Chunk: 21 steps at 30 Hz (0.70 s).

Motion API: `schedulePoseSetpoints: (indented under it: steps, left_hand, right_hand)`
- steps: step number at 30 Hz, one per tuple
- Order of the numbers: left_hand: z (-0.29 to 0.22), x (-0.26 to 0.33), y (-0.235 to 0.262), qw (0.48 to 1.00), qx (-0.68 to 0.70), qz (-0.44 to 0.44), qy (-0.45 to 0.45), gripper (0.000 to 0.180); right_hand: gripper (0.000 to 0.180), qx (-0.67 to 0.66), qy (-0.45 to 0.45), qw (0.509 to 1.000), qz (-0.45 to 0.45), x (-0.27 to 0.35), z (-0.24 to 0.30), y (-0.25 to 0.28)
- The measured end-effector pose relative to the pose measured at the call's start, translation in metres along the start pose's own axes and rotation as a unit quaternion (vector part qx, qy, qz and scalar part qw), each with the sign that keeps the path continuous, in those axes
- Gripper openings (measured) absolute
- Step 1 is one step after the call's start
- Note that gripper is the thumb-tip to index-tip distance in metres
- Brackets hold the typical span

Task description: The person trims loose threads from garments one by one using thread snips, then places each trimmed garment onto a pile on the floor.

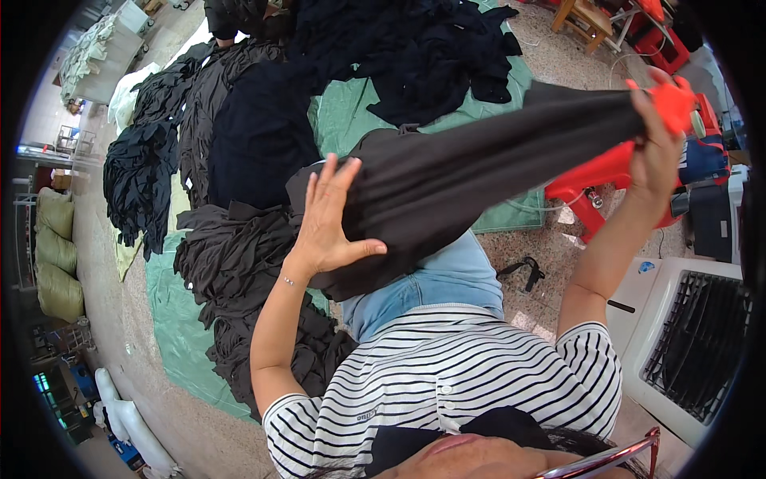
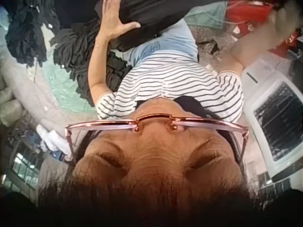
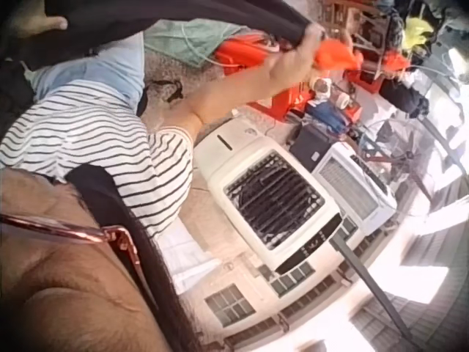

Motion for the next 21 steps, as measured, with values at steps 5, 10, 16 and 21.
schedulePoseSetpoints:
  steps: [5, 10, 16, 21]
  left_hand:
    - [-0.012, 0.035, -0.035, 0.958, 0.105, 0.262, 0.057, 0.101]
    - [-0.039, 0.100, -0.064, 0.970, 0.153, 0.184, 0.042, 0.041]
    - [-0.008, 0.107, 0.117, 0.943, -0.025, -0.262, 0.202, 0.032]
    - [-0.070, 0.109, 0.183, 0.861, -0.316, -0.399, 0.003, 0.028]
  right_hand:
    - [0.061, -0.008, 0.038, 0.998, -0.050, -0.014, 0.043, 0.066]
    - [0.050, 0.065, -0.020, 0.997, 0.034, -0.010, -0.001, 0.032]
    - [0.044, 0.052, -0.075, 0.983, 0.157, -0.003, -0.038, -0.025]
    - [0.051, -0.043, -0.056, 0.986, 0.151, 0.000, -0.052, -0.061]
Point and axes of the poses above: each hand's wrist, its own x-axis away from the middle knuckle, its own y-axis out of the back of the hand, z = x × y, the point moved 4 cm from there along -x, towards the middle knuckle, and after that the axes turned 5 degrees about -y, right-handed, at the moved point
